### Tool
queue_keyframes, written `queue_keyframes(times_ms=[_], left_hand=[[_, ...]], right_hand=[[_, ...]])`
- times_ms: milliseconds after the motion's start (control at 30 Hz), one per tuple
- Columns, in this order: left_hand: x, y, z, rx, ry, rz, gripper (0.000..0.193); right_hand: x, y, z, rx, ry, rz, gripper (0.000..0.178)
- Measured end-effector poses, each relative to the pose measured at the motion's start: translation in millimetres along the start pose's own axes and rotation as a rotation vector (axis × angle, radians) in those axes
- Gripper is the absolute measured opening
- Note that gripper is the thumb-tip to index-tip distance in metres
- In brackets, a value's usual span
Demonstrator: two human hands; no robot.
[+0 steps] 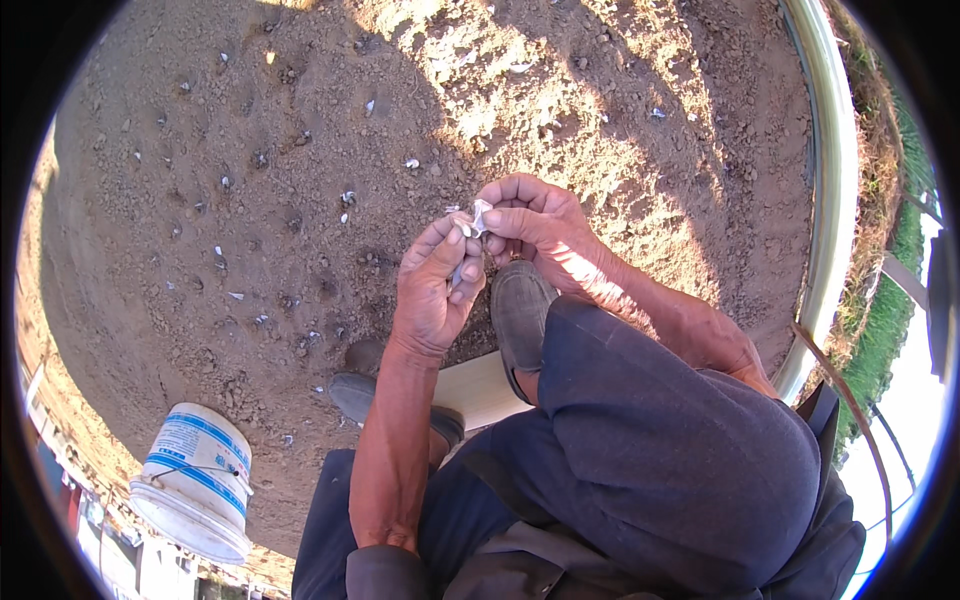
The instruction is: The person places small white objects into pre-made holes in a circular raised garden bed. They retrieve the objects from a white bucket and carefully position each one into the soil. The person then smooths the soil surface over the planted items.
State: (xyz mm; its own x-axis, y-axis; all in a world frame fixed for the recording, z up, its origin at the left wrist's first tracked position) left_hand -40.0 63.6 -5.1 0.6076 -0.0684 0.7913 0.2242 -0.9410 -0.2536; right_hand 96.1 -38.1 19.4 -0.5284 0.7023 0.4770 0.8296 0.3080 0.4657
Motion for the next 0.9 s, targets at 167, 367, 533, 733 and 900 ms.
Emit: queue_keyframes(times_ms=[167, 367, 533, 733, 900], left_hand=[[0.6, 3.4, -2.3, -0.079, 0.001, -0.182, 0.02], [2.0, 7.2, -2.9, -0.103, 0.045, -0.314, 0.02], [2.3, 7.3, -2.7, -0.063, 0.049, -0.34, 0.019], [-1.5, -0.8, 0.8, -0.022, 0.044, -0.279, 0.017], [1.9, -3.0, 1.8, -0.002, -0.023, -0.069, 0.019]], right_hand=[[-0.4, 2.1, 0.3, 0.056, 0.041, 0.067, 0.019], [-5.5, 1.6, 4.4, 0.106, 0.059, 0.16, 0.015], [-7.9, 0.8, 4.4, 0.106, 0.035, 0.159, 0.013], [-9.7, -2.1, 5.1, 0.011, -0.039, 0.053, 0.018], [-12.8, -1.3, 8.4, -0.069, -0.111, -0.135, 0.021]])
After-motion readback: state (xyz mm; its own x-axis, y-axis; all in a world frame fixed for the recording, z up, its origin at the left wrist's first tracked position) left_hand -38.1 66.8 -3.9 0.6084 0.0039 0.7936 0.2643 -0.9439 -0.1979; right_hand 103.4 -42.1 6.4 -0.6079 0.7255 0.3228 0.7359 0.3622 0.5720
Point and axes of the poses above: each hand's wrist, its own z-axis towards the middle knuckle, its own x-axis out of the palm, y = z × x, the point moved 1 cm from there along z, towards the middle knuckle, and after that the axes turned 10 degrees about x, right-handed, at the moved point
